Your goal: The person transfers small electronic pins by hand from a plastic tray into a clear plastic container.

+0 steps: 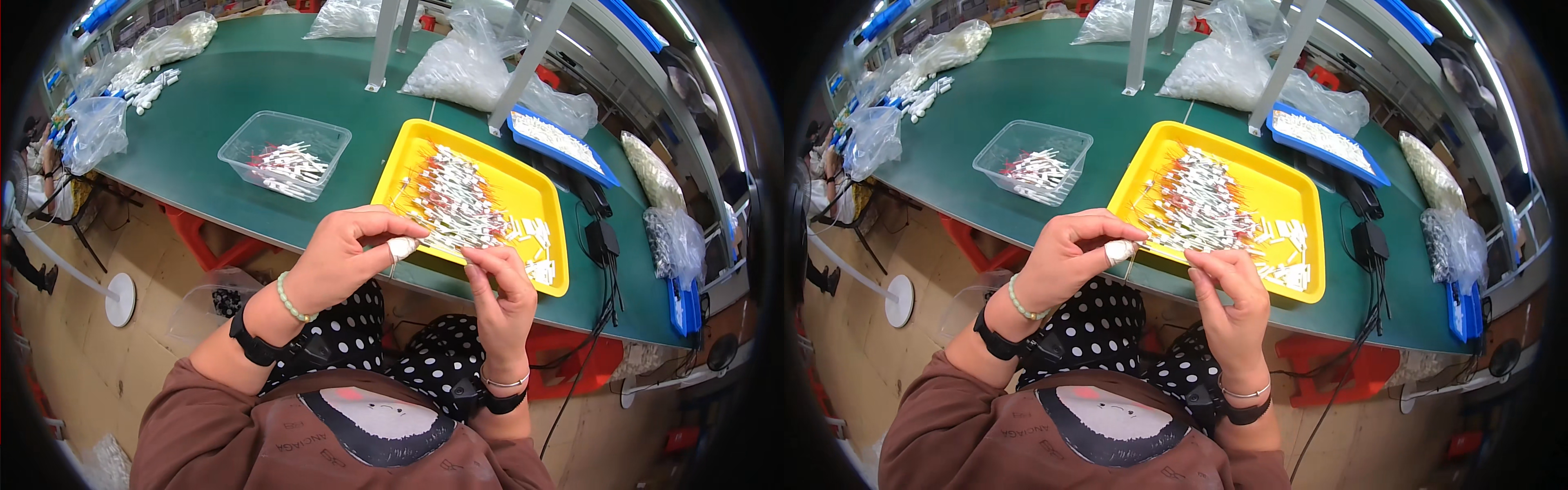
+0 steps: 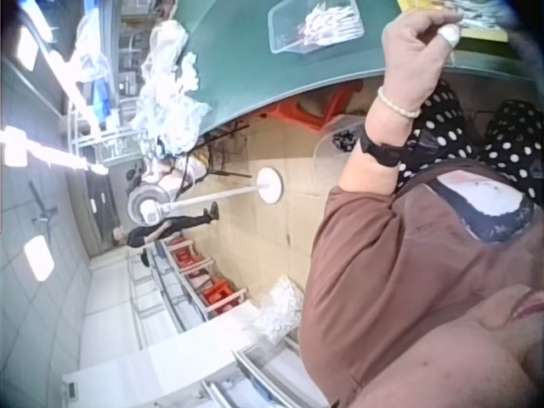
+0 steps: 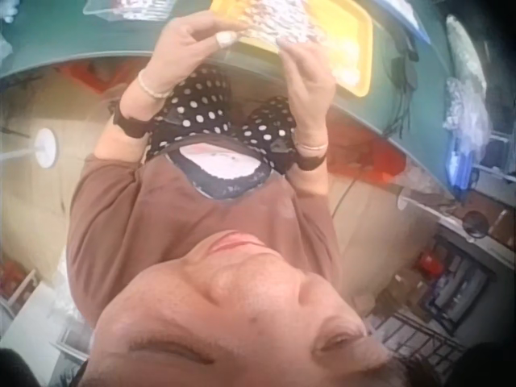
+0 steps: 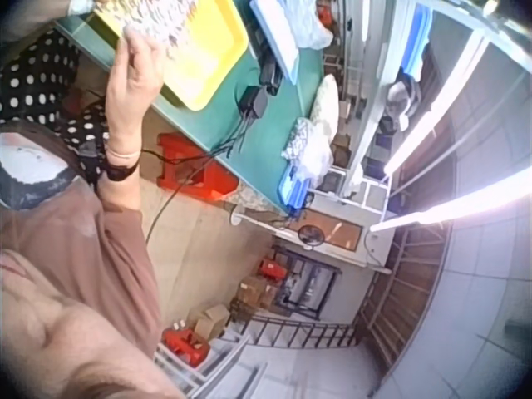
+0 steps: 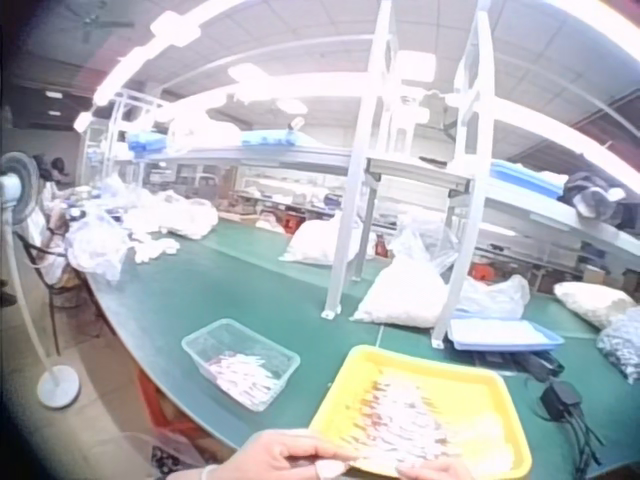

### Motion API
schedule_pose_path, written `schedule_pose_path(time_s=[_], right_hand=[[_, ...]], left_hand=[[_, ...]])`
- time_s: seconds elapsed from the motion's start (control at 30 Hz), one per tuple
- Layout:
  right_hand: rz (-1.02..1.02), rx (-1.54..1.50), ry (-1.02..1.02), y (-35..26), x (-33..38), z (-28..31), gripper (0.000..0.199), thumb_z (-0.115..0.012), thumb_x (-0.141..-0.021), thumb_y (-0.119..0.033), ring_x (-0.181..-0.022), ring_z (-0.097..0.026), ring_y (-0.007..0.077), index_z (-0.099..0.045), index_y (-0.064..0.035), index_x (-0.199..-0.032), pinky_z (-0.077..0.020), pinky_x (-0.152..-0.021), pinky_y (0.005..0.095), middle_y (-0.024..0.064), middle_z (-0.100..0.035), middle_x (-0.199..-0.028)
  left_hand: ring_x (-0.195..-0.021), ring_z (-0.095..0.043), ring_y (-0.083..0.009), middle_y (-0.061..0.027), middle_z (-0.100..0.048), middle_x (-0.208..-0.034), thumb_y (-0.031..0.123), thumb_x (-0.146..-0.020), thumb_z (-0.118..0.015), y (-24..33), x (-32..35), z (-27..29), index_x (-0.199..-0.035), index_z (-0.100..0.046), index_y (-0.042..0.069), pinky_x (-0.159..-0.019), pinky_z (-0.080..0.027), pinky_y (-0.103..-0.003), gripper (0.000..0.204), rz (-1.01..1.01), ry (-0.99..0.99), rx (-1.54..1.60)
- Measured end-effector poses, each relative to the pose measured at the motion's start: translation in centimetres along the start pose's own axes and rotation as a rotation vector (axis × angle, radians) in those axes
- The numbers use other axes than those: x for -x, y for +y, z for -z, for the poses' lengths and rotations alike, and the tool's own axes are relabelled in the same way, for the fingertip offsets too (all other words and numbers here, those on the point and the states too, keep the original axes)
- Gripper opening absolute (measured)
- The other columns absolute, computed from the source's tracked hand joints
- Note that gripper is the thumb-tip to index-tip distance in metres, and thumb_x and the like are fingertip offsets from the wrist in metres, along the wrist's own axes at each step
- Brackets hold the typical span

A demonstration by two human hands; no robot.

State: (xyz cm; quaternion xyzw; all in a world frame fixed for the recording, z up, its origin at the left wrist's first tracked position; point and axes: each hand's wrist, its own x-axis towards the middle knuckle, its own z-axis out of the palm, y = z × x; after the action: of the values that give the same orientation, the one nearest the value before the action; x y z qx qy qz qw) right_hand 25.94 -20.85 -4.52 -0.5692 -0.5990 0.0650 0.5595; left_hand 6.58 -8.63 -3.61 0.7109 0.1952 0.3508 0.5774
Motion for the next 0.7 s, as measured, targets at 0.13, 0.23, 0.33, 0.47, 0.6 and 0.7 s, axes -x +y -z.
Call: schedule_pose_path(time_s=[0.13,0.23,0.33,0.47,0.6,0.7], right_hand=[[0.106,0.099,-0.065,0.1,0.0,0.1,0.020,-0.069,-0.088,0.004,-0.079,-0.059,0.0136,-0.073,-0.0015,-0.106,-0.0478,-0.070,0.0246,0.0057,-0.062,-0.090],[0.130,0.143,-0.092,-0.5,0.1,-0.4,0.021,-0.070,-0.086,0.004,-0.078,-0.060,0.0148,-0.073,-0.0015,-0.106,-0.0483,-0.070,0.0250,0.0064,-0.063,-0.089],[0.000,-0.006,-0.098,-0.6,0.3,-1.3,0.022,-0.072,-0.084,0.004,-0.076,-0.061,0.0160,-0.073,-0.0015,-0.106,-0.0487,-0.069,0.0256,0.0073,-0.064,-0.087],[0.161,0.111,-0.024,-0.2,0.3,-1.9,0.021,-0.073,-0.083,0.005,-0.077,-0.063,0.0138,-0.071,-0.0009,-0.104,-0.0498,-0.070,0.0255,0.0067,-0.066,-0.086],[-0.266,-0.428,-0.012,-0.2,0.5,-2.2,0.017,-0.074,-0.085,0.003,-0.084,-0.066,0.0116,-0.068,0.0013,-0.100,-0.0525,-0.076,0.0236,0.0054,-0.069,-0.090],[-0.279,-0.354,-0.050,0.1,0.8,-2.1,0.015,-0.074,-0.086,0.003,-0.087,-0.067,0.0114,-0.068,0.0034,-0.099,-0.0533,-0.078,0.0228,0.0050,-0.070,-0.094]], left_hand=[[-0.095,-0.065,-0.0128,-0.0074,-0.069,-0.103,-0.001,-0.090,-0.063,0.2,0.1,0.0,-0.108,-0.073,0.000,-0.083,-0.051,-0.025,0.021,-0.028,-0.004,-0.096],[-0.092,-0.066,-0.0160,-0.0091,-0.072,-0.100,0.001,-0.090,-0.063,-0.1,0.1,0.0,-0.108,-0.073,0.001,-0.082,-0.051,-0.026,0.021,-0.152,-0.065,-0.214],[-0.091,-0.068,-0.0126,-0.0075,-0.073,-0.103,0.000,-0.090,-0.062,-0.4,0.4,-0.6,-0.111,-0.071,0.000,-0.083,-0.053,-0.026,0.023,-0.149,-0.101,-0.161],[-0.097,-0.067,-0.0121,-0.0062,-0.072,-0.105,0.003,-0.094,-0.064,-0.7,0.3,-1.2,-0.114,-0.069,0.000,-0.087,-0.053,-0.025,0.021,0.162,-0.049,0.278],[-0.094,-0.064,-0.0066,-0.0026,-0.070,-0.104,0.005,-0.095,-0.064,-1.8,0.5,-0.8,-0.116,-0.067,0.000,-0.082,-0.052,-0.022,0.022,0.103,-0.082,0.299],[-0.093,-0.064,-0.0061,-0.0024,-0.069,-0.104,0.004,-0.095,-0.064,-2.1,0.7,-0.7,-0.115,-0.067,0.000,-0.082,-0.052,-0.022,0.021,0.084,-0.098,0.283]])
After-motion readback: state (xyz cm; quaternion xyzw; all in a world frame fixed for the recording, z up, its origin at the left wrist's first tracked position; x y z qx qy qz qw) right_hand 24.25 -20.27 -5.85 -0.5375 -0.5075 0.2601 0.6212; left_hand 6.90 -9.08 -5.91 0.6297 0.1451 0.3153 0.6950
